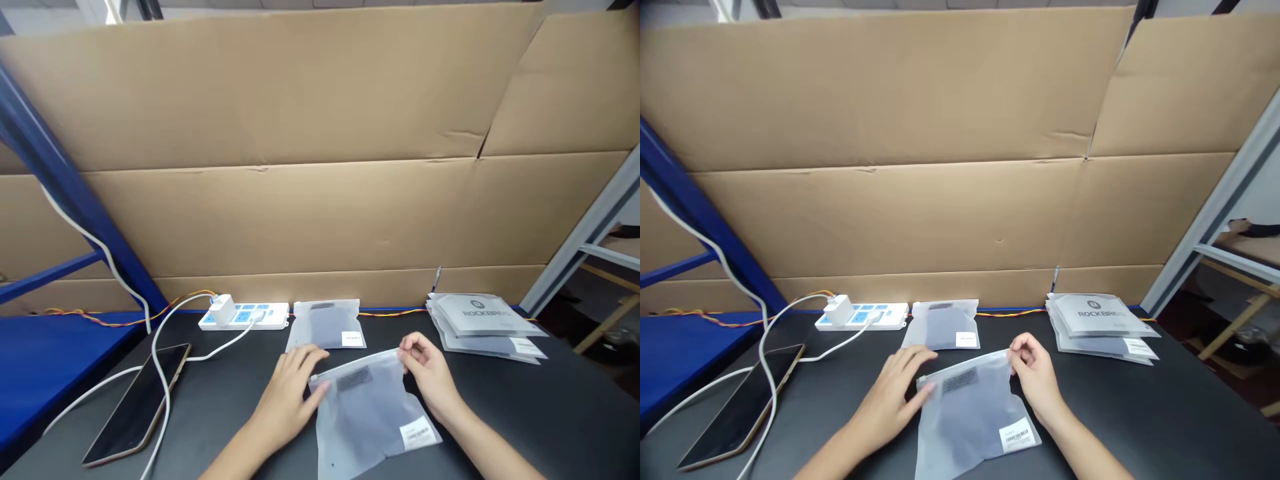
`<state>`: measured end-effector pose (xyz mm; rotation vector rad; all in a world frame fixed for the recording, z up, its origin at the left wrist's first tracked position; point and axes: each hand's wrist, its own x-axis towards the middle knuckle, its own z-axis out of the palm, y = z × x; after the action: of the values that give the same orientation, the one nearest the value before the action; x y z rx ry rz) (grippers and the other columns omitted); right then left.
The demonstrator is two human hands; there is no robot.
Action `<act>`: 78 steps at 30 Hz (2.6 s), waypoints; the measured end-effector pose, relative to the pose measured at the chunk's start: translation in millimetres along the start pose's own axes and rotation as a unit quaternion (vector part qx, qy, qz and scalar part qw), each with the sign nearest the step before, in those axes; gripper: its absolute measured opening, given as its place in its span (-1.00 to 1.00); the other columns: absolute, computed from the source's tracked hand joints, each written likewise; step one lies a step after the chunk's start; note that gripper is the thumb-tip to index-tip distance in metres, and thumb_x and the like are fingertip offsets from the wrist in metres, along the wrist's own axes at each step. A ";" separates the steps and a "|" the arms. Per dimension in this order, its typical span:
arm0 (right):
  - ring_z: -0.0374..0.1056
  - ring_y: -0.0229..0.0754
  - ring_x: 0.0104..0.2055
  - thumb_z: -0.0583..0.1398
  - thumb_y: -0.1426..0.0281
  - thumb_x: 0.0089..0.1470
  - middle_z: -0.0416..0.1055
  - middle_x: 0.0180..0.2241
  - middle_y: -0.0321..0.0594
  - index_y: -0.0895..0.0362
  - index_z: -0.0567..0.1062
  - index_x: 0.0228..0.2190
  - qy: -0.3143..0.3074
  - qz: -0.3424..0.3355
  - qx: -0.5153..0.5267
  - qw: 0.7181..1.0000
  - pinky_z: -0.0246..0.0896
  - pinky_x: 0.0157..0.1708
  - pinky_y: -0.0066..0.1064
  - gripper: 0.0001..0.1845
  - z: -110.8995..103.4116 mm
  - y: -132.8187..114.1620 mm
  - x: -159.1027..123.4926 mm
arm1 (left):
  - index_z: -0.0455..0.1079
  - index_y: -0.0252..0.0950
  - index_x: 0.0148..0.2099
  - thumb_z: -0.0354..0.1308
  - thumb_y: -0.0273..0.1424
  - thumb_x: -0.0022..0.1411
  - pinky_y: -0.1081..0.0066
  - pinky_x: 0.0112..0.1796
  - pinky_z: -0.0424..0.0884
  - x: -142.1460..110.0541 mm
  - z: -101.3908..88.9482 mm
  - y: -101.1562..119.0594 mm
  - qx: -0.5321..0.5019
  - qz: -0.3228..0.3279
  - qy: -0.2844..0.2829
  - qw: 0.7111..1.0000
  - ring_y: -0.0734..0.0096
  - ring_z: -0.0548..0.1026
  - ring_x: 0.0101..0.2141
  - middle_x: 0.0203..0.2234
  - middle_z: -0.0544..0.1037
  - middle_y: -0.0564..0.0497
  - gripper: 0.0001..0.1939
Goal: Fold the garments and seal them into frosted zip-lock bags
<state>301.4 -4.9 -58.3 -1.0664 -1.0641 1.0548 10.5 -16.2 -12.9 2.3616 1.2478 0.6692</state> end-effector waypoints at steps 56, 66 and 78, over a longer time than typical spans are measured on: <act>0.31 -0.16 -0.25 0.08 0.49 0.21 0.33 -0.29 -0.28 0.04 0.40 -0.34 -0.236 -0.147 -0.404 0.872 0.25 -0.20 -0.33 -0.86 -12.3 -1.5 6.2 | 0.34 -0.08 0.18 0.15 -0.42 0.30 0.13 0.22 0.24 22.8 20.6 8.7 0.043 0.153 -0.159 0.974 0.16 0.33 0.20 0.24 0.37 0.05 -0.58; 0.32 -0.14 -0.25 0.08 0.45 0.23 0.34 -0.30 -0.26 0.05 0.42 -0.35 -0.242 -0.141 -0.383 0.880 0.27 -0.20 -0.30 -0.86 -14.1 -6.4 9.5 | 0.36 -0.06 0.17 0.16 -0.41 0.29 0.11 0.20 0.27 22.9 20.1 6.9 0.010 0.143 -0.158 0.977 0.10 0.34 0.19 0.22 0.39 0.03 -0.59; 0.27 0.01 0.14 0.09 0.39 0.21 0.29 0.10 -0.10 -0.02 0.44 -0.16 -0.192 -0.231 -0.503 0.811 0.21 0.11 -0.11 -0.82 -50.2 -31.5 19.7 | 0.37 -0.06 0.17 0.16 -0.41 0.29 0.14 0.21 0.25 22.7 18.8 8.6 0.007 0.141 -0.156 0.978 0.14 0.33 0.20 0.22 0.39 0.04 -0.59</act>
<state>357.8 2.4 -32.3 -1.3014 -2.2158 0.2322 38.1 -3.8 -18.3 2.5581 0.7956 0.3491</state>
